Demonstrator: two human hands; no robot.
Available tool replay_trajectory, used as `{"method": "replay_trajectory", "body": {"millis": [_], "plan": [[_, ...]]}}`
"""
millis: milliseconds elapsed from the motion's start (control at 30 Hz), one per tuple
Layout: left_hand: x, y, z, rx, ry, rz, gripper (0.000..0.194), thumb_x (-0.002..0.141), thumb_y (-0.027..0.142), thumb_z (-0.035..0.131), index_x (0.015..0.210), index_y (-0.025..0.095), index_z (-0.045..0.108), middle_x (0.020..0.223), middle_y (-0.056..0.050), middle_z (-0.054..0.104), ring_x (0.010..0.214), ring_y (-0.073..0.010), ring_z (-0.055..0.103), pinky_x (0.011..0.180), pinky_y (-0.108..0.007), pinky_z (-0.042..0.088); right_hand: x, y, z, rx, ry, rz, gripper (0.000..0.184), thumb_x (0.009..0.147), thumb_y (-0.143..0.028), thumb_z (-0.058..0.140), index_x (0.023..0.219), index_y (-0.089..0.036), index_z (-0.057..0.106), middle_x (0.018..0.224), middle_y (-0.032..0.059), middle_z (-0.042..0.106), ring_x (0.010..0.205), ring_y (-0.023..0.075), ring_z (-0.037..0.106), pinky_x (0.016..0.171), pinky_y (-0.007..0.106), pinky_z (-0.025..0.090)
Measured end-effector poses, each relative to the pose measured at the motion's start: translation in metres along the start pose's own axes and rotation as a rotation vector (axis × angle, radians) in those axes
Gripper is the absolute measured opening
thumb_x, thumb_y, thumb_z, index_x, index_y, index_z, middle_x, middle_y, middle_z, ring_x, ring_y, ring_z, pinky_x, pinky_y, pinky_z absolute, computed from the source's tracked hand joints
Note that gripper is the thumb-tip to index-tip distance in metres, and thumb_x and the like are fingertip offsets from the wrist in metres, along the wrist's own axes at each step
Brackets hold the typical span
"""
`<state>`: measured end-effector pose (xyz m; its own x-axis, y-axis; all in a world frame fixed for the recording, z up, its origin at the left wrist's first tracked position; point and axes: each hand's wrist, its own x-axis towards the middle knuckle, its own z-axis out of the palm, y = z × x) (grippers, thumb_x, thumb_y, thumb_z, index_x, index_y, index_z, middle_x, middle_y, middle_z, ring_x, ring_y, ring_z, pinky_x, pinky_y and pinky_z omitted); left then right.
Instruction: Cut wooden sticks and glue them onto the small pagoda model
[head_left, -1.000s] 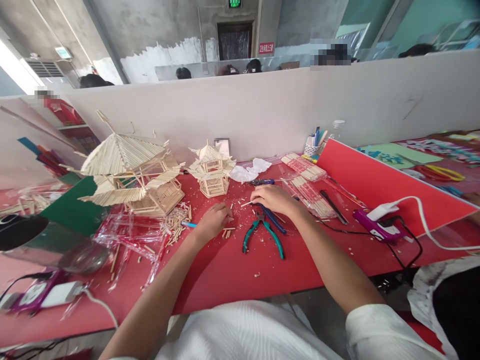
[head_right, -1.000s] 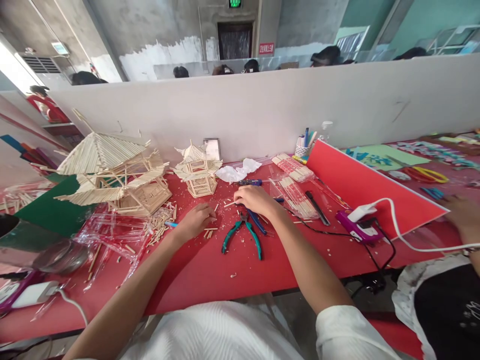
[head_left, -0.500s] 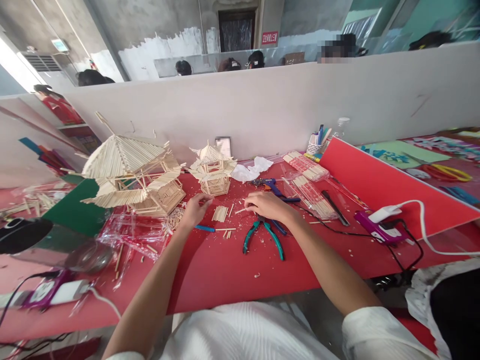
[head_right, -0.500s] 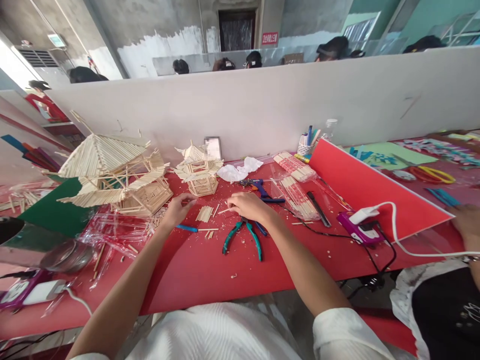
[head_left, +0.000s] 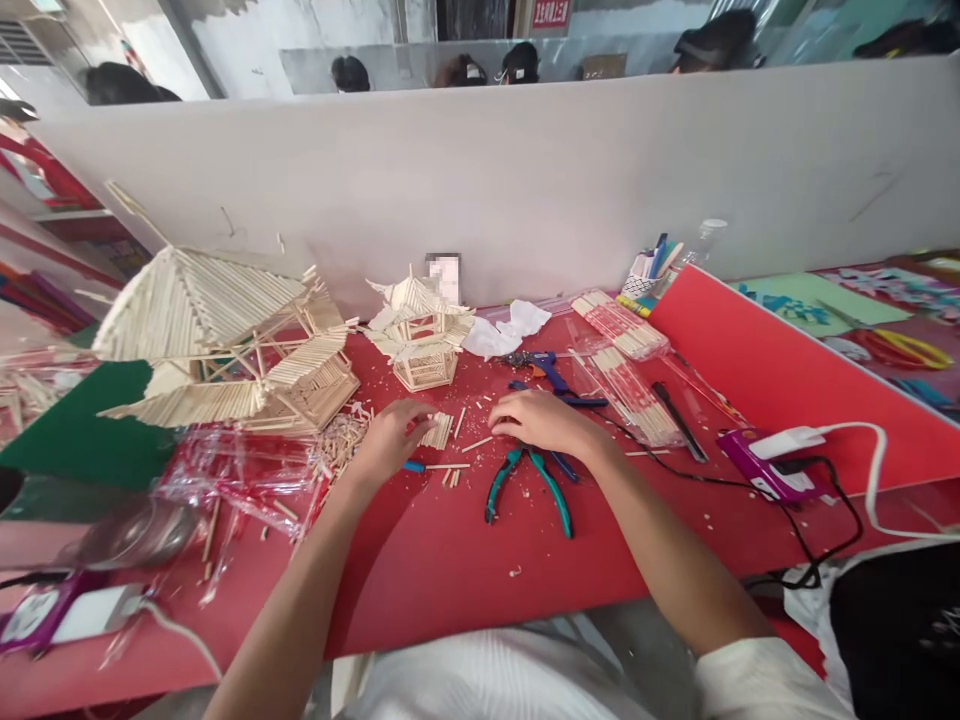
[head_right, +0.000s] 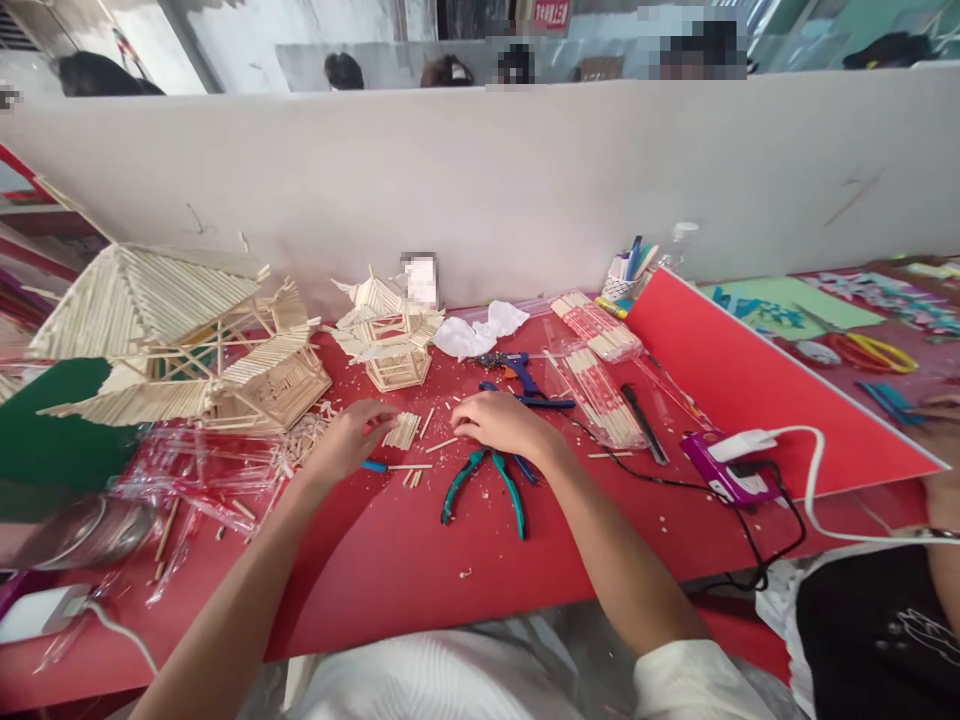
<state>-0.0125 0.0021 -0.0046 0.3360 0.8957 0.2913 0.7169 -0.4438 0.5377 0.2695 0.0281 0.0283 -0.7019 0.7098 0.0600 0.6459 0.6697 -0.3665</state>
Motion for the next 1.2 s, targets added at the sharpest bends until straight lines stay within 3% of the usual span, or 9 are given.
{"method": "replay_trajectory", "body": {"millis": [133, 300, 467, 600, 900, 1200], "plan": [[-0.002, -0.006, 0.0, 0.094, -0.037, 0.032, 0.024, 0.096, 0.024, 0.05, 0.103, 0.019, 0.072, 0.1, -0.01, 0.071, 0.094, -0.023, 0.065, 0.087, -0.035, 0.05, 0.013, 0.017, -0.01, -0.05, 0.048, 0.077, 0.015, 0.095, -0.021, 0.059, 0.102, -0.022, 0.072, 0.105, 0.0048, 0.073, 0.096, 0.0208, 0.067, 0.082, 0.03, 0.045], [-0.004, -0.02, -0.008, 0.114, -0.077, 0.033, 0.026, 0.098, 0.022, 0.048, 0.105, 0.019, 0.072, 0.094, -0.01, 0.07, 0.089, -0.0215, 0.065, 0.081, -0.033, 0.051, 0.045, 0.026, -0.006, -0.095, -0.118, 0.005, 0.02, 0.091, -0.022, 0.067, 0.11, -0.022, 0.068, 0.111, 0.008, 0.067, 0.101, 0.0223, 0.063, 0.077, 0.028, 0.043], [-0.005, -0.022, -0.017, 0.158, -0.128, 0.095, 0.021, 0.098, 0.025, 0.051, 0.106, 0.021, 0.07, 0.097, -0.009, 0.07, 0.089, -0.0224, 0.064, 0.08, -0.034, 0.05, 0.064, 0.03, -0.001, -0.079, -0.223, -0.028, 0.007, 0.092, -0.016, 0.063, 0.097, -0.019, 0.068, 0.102, 0.0065, 0.066, 0.09, 0.0186, 0.063, 0.072, 0.027, 0.04], [-0.003, -0.02, -0.019, 0.211, -0.168, 0.123, 0.019, 0.098, 0.025, 0.052, 0.107, 0.02, 0.067, 0.099, -0.009, 0.069, 0.092, -0.0234, 0.063, 0.082, -0.036, 0.05, 0.067, 0.036, -0.001, -0.006, -0.256, -0.028, 0.009, 0.094, -0.014, 0.06, 0.092, -0.018, 0.068, 0.1, 0.0057, 0.064, 0.087, 0.0173, 0.062, 0.075, 0.027, 0.04], [-0.007, -0.03, -0.017, 0.238, -0.168, 0.092, 0.028, 0.098, 0.027, 0.051, 0.123, 0.022, 0.063, 0.103, -0.01, 0.069, 0.095, -0.0251, 0.064, 0.084, -0.039, 0.053, 0.065, 0.04, 0.002, 0.093, -0.297, 0.005, 0.007, 0.092, -0.022, 0.066, 0.098, -0.02, 0.064, 0.104, 0.0059, 0.06, 0.094, 0.0195, 0.059, 0.079, 0.03, 0.043], [-0.007, -0.026, -0.018, 0.202, -0.178, 0.067, 0.032, 0.098, 0.021, 0.047, 0.128, 0.022, 0.06, 0.107, -0.009, 0.071, 0.098, -0.0245, 0.065, 0.086, -0.038, 0.053, 0.065, 0.044, 0.008, 0.152, -0.257, 0.001, 0.004, 0.094, -0.022, 0.064, 0.097, -0.019, 0.063, 0.104, 0.0057, 0.059, 0.095, 0.0189, 0.058, 0.084, 0.03, 0.043]]}}
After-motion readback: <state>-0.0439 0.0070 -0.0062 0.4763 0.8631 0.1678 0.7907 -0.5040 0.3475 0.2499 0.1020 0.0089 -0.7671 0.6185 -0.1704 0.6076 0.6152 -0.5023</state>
